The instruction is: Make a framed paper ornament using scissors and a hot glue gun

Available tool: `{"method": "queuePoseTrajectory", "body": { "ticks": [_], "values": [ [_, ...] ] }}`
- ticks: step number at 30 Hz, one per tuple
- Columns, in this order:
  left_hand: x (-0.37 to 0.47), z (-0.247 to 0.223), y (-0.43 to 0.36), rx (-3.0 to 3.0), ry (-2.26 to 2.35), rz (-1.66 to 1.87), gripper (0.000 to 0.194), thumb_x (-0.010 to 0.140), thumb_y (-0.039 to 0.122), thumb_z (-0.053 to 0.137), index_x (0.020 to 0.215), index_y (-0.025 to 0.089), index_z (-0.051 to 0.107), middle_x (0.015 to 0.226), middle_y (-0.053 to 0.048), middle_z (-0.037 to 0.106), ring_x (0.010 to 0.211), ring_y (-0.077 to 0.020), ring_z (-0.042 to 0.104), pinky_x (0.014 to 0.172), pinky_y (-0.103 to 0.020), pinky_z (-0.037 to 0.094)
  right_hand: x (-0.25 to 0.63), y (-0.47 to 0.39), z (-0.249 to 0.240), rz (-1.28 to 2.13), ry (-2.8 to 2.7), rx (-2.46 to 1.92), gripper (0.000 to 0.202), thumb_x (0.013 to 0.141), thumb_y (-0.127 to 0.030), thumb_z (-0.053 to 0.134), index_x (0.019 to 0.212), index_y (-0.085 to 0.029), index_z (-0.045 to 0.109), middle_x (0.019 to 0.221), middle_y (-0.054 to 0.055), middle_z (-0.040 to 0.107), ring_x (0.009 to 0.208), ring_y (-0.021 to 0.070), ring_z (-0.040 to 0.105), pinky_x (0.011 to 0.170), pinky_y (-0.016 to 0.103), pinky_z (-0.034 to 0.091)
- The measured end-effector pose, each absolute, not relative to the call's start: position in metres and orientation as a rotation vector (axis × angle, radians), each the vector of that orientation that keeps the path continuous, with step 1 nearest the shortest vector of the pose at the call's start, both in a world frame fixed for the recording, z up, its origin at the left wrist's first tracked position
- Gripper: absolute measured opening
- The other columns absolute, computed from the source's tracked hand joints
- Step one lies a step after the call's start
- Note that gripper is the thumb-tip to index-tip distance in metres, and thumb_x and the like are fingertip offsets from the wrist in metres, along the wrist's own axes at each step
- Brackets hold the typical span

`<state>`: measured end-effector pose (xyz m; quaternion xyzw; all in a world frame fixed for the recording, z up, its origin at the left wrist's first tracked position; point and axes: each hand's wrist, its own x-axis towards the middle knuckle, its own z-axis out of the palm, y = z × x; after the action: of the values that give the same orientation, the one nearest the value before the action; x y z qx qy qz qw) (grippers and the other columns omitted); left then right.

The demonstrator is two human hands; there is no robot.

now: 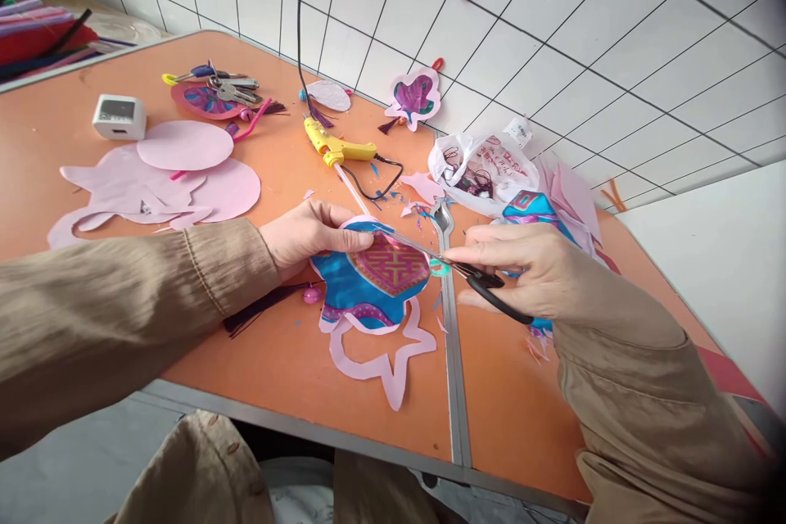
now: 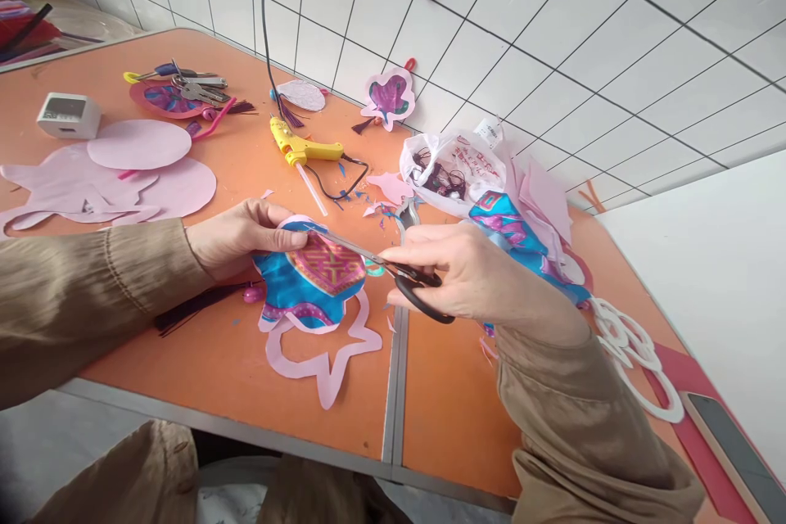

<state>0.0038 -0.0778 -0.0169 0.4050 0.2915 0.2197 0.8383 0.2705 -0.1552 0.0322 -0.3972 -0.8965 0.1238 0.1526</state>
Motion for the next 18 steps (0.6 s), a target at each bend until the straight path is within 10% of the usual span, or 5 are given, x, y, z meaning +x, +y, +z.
{"method": "queuePoseTrajectory", "body": {
  "ticks": [18],
  "values": [
    [0.005,-0.030,-0.071,0.923,0.600,0.467,0.023,0.059,0.021,0.089,0.075,0.008,0.078,0.066,-0.010,0.074,0.053,-0.0146,0.065,0.049,-0.022,0.054,0.272,-0.155,0.034,0.427,-2.564,-1.182,0.019,0.083,-0.027,0.071,0.099,-0.019,0.074,0.066,-0.004,0.045,0.056,0.0091,0.040,0.048,0.024,0.034]
  ]
}}
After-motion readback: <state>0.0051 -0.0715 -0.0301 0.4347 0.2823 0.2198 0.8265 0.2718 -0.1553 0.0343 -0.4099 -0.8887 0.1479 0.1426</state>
